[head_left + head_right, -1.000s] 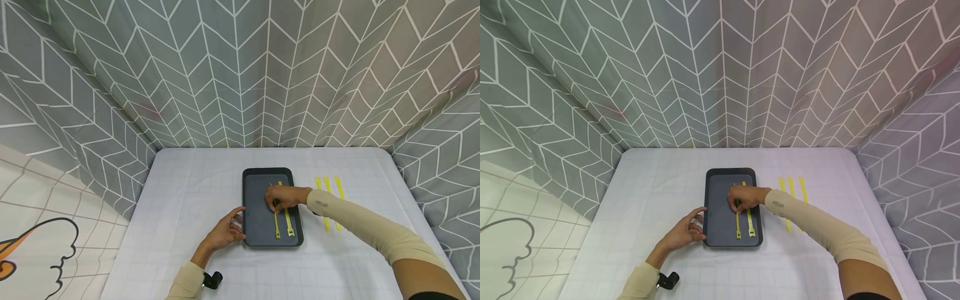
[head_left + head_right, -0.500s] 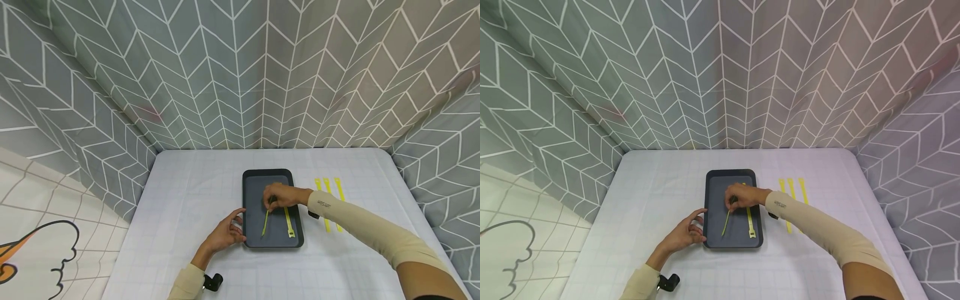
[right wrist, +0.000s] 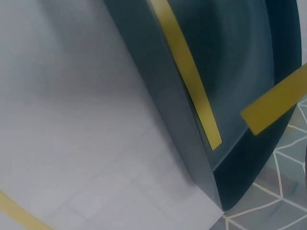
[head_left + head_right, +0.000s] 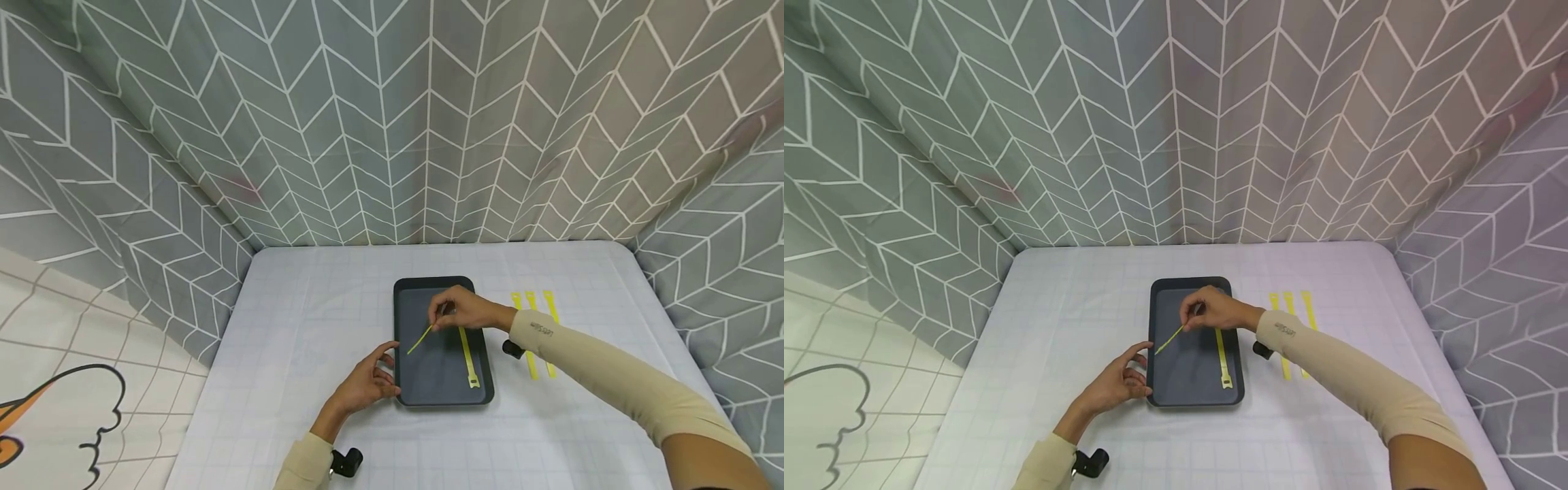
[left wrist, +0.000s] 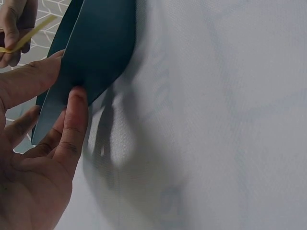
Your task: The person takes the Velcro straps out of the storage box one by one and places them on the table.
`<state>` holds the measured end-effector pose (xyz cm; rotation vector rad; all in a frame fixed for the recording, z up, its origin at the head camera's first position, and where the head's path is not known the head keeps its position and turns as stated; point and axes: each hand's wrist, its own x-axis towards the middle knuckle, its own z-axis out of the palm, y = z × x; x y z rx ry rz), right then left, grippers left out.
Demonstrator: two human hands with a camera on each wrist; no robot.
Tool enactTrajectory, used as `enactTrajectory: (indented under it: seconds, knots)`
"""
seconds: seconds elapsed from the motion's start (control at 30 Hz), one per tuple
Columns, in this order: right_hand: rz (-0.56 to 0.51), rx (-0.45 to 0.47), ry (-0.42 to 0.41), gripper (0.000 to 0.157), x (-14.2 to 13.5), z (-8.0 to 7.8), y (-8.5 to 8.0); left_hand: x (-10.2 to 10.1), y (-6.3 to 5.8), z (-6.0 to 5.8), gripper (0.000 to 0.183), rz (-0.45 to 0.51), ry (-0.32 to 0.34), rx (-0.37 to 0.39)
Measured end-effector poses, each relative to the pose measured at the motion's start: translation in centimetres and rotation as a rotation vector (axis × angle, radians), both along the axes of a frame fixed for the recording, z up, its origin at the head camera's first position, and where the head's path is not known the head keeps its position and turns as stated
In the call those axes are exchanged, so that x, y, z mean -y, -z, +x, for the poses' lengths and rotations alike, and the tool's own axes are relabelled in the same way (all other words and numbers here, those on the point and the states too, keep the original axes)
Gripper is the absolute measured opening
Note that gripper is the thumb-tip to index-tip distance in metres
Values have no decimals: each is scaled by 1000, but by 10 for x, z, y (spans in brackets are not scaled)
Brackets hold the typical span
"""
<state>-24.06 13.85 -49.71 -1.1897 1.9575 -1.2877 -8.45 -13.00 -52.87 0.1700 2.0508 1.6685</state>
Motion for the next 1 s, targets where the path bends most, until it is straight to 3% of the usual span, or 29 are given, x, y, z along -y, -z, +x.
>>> enactTrajectory:
  seconds: [0.33,0.5,0.73,1.0]
  knots:
    - [-35,68,110,17,-16,-1,-5,0,-1,0,88,-24,10,-16]
    - [-49,83,173,12,-28,-1,-6,1,-1,0,89,-21,16,-18]
    - [-1,62,269,12,-43,-1,-7,2,0,-1,89,-6,19,-16]
    - [35,154,385,19,-53,0,-8,2,1,-1,89,-6,27,-20]
